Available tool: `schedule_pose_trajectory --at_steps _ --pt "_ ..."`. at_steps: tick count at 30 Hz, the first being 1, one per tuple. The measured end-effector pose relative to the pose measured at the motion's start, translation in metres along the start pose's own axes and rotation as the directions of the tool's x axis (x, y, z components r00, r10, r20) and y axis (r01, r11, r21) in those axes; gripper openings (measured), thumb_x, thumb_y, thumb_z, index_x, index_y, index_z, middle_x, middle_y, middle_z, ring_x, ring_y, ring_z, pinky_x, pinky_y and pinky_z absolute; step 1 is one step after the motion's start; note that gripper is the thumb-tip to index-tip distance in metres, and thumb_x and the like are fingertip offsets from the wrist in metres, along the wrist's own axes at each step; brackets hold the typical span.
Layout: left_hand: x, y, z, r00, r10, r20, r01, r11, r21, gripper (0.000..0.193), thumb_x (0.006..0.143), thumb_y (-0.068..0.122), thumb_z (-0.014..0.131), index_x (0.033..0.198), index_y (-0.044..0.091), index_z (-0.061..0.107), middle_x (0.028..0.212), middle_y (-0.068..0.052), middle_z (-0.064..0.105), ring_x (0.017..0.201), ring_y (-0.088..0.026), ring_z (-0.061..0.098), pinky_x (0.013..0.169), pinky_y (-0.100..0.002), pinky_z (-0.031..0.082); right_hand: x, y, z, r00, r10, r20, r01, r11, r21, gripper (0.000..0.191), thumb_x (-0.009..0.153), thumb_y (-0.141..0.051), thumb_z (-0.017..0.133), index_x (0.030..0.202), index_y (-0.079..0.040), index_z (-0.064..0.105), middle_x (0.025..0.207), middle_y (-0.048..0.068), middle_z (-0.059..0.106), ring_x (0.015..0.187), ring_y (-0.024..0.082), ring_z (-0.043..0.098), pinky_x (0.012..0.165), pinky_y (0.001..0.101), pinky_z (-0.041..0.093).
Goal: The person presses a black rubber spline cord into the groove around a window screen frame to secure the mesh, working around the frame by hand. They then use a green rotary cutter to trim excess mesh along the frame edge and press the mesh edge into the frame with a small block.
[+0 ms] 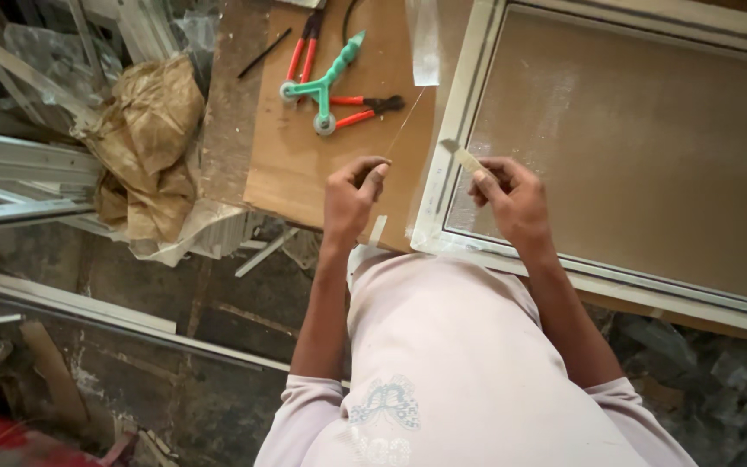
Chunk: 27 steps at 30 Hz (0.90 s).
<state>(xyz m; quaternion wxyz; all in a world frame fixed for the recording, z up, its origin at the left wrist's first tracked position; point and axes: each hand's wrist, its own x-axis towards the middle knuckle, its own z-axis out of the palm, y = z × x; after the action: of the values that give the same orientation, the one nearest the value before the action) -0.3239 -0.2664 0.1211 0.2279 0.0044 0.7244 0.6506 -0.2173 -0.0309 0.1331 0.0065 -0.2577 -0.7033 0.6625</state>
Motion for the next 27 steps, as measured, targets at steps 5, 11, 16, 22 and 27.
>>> schedule_pose_trajectory --at_steps 5,11,16,22,27 --pt "0.004 0.007 -0.002 0.998 0.047 -0.032 -0.049 0.995 -0.089 0.014 0.099 0.009 0.068 0.106 -0.002 0.074 0.075 0.003 0.061 0.063 -0.004 0.051 0.054 -0.022 0.04 0.008 -0.021 -0.008 0.937 -0.35 -0.012 0.322 0.875 -0.362 0.016 0.097 -0.01 0.076 0.111 -0.004 0.078 0.094 0.008 0.074 0.079 0.012 0.069 0.069 0.0283 0.056" --pt "0.017 0.01 -0.011 0.996 0.082 -0.044 -0.087 0.985 -0.15 0.015 0.1 0.01 0.068 0.108 -0.001 0.074 0.077 0.004 0.062 0.063 -0.003 0.05 0.054 -0.021 0.039 0.054 -0.031 -0.017 0.922 -0.381 0.069 0.378 0.845 -0.378 0.02 0.099 -0.014 0.078 0.117 -0.005 0.078 0.094 0.008 0.068 0.08 0.014 0.062 0.07 0.0294 0.052" --pt "0.019 0.007 -0.017 0.995 0.053 -0.086 -0.067 0.983 -0.172 0.016 0.099 0.011 0.069 0.108 -0.002 0.074 0.075 0.003 0.062 0.061 -0.003 0.05 0.053 -0.021 0.038 0.092 -0.02 -0.003 0.966 -0.257 0.005 0.246 0.918 -0.312 0.025 0.092 -0.013 0.078 0.114 -0.002 0.076 0.084 0.005 0.07 0.069 0.01 0.063 0.062 0.0267 0.052" --pt "0.02 -0.002 -0.018 0.996 0.066 -0.059 -0.08 0.963 -0.257 0.016 0.099 0.01 0.068 0.108 -0.002 0.074 0.077 0.004 0.06 0.063 -0.003 0.049 0.054 -0.021 0.037 0.127 -0.021 0.012 0.996 -0.07 -0.05 0.061 0.983 -0.171 0.014 0.091 -0.009 0.074 0.095 0.005 0.075 0.073 0.006 0.074 0.056 0.008 0.064 0.047 0.0254 0.05" --pt "0.021 -0.005 -0.018 0.997 0.054 -0.05 -0.063 0.977 -0.202 0.017 0.099 0.01 0.067 0.108 -0.003 0.074 0.075 0.003 0.062 0.063 -0.003 0.051 0.053 -0.021 0.038 0.141 -0.03 0.025 0.995 -0.089 -0.043 0.08 0.981 -0.178 0.016 0.093 -0.011 0.073 0.09 0.005 0.072 0.07 0.009 0.073 0.05 0.008 0.063 0.042 0.0252 0.047"
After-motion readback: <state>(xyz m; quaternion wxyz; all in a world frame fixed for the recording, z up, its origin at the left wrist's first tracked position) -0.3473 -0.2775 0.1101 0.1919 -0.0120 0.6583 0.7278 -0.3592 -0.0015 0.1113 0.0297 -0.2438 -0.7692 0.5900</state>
